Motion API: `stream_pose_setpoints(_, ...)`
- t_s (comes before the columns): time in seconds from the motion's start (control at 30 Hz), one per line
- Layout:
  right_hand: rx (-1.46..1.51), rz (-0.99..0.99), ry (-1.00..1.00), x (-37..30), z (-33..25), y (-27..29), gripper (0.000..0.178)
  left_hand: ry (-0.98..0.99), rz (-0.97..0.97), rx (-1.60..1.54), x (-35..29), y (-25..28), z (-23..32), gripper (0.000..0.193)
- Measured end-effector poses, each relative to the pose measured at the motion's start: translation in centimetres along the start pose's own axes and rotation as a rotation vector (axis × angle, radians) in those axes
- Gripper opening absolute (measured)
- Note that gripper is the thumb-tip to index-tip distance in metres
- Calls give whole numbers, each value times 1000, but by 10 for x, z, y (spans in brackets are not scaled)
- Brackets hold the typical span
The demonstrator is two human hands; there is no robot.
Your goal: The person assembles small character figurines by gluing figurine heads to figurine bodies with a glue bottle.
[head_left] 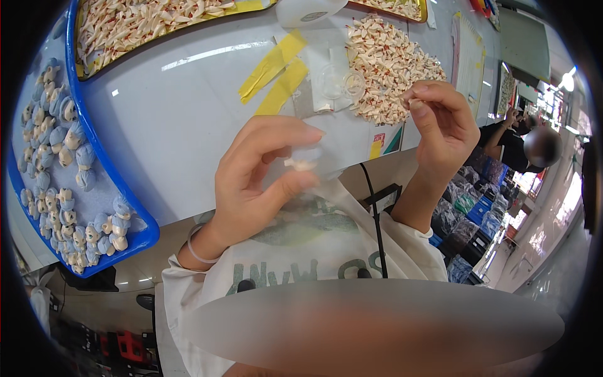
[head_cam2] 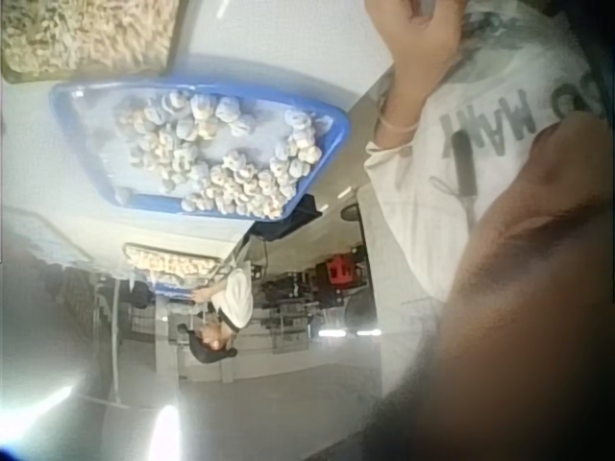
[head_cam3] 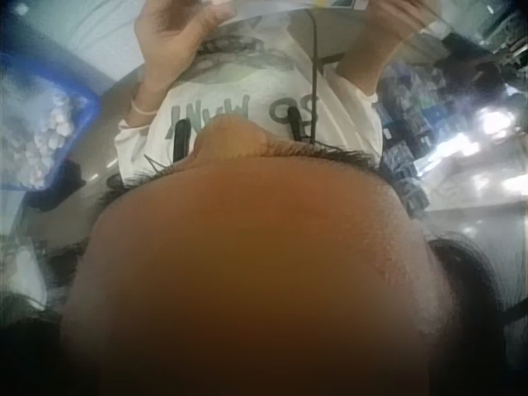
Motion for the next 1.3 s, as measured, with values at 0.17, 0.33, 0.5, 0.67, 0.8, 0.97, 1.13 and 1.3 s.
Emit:
stream_pose_setpoints(0.17,-40,-71,13,9,-2,-7,15,-8,5,-136,-1,-1,-1,32)
stream_pose_setpoints(0.33,-180,-182,123,27,-10,-28,16,-51,-18,-65,2,0,1,35)
stream_pose_setpoints(0.5,-325,-245,23,32,4,-43,13,-23,13,-28,1,2,0,35)
stream_pose_setpoints(0.67,-266,-281,-22,31,6,-49,13,-63,-2,-19,2,1,1,36)
stream_pose_setpoints(0.8,-306,-222,31,33,3,-43,13,-54,2,21,1,-1,4,36)
stream_pose_setpoints(0.97,-242,-188,9,30,5,-45,13,-115,52,21,3,2,1,44)
stream_pose_setpoints(1.13,-37,-90,-3,7,-10,-42,15,-182,17,77,3,2,2,43)
stream_pose_setpoints(1.3,163,-267,-49,-20,-24,-73,19,-164,81,-25,-1,3,3,36)
Point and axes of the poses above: each hand's wrist, its own x-axis towards the middle knuckle, its own y-axis out of the back of the hand, z = x × y, the point moved 7 cm from there along x, towards the middle knuckle
